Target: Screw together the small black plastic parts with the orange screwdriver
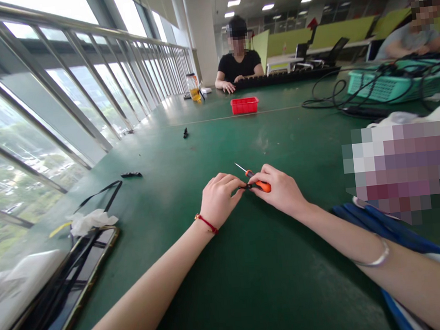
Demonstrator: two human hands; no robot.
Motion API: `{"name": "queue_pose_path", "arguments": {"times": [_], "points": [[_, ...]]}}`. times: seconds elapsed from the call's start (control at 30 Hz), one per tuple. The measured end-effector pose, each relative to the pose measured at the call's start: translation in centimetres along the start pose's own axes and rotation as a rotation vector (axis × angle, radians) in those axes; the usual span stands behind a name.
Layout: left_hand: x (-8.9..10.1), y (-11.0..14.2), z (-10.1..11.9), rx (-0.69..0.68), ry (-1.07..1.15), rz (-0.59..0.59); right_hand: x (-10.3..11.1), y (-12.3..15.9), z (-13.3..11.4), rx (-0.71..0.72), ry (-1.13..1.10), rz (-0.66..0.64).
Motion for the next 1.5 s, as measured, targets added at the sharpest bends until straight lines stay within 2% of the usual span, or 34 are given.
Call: {"name": "queue_pose_path", "arguments": {"times": [0.27,0.5,0.67,0.83,1.03,1.27,1.4,1.5], "points": [[-0.6,-0.1,0.0,0.090,-0.027,-0.077,-0.1,0.1,-0.2,0.030,0.010,-0.008],[-1.1,-0.5,0.6,-0.017,-0.203,-0.163,-0.4,0.1,-0.2,0.030,0.070,-0.020],[-1.1,-0.5,0.3,0.010,-0.123,-0.195,-0.4,0.0,-0.2,0.014,0.072,-0.028],[-0.7,-0.5,-0.2,0.075,-0.004,-0.177,-0.5,-0.1,-0.1,0.008,0.054,-0.025],[-0.4,-0.6,-0.4,0.087,0.062,-0.190,-0.5,-0.1,-0.1,0.006,0.064,-0.038],[0.1,-1.0,0.5,0.023,-0.053,-0.250,-0.2,0.0,-0.4,0.049,0.094,-0.040],[0.1,-1.0,0.8,0.051,-0.098,-0.297,-0.4,0.1,-0.5,0.061,0.087,-0.050],[0.0,-1.0,0.6,0.088,-0.093,-0.314,0.0,0.1,-0.6,0.058,-0.002,-0.011]]}}
Point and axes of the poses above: each hand's wrist, its own y-axis away from the middle knuckle, its own x-axis out of the back of the hand, z = x × y, the point moved 4 cm from there along -y, towards the middle knuckle, and after that the axes turned 7 degrees about -x, right-handed, at the moved point
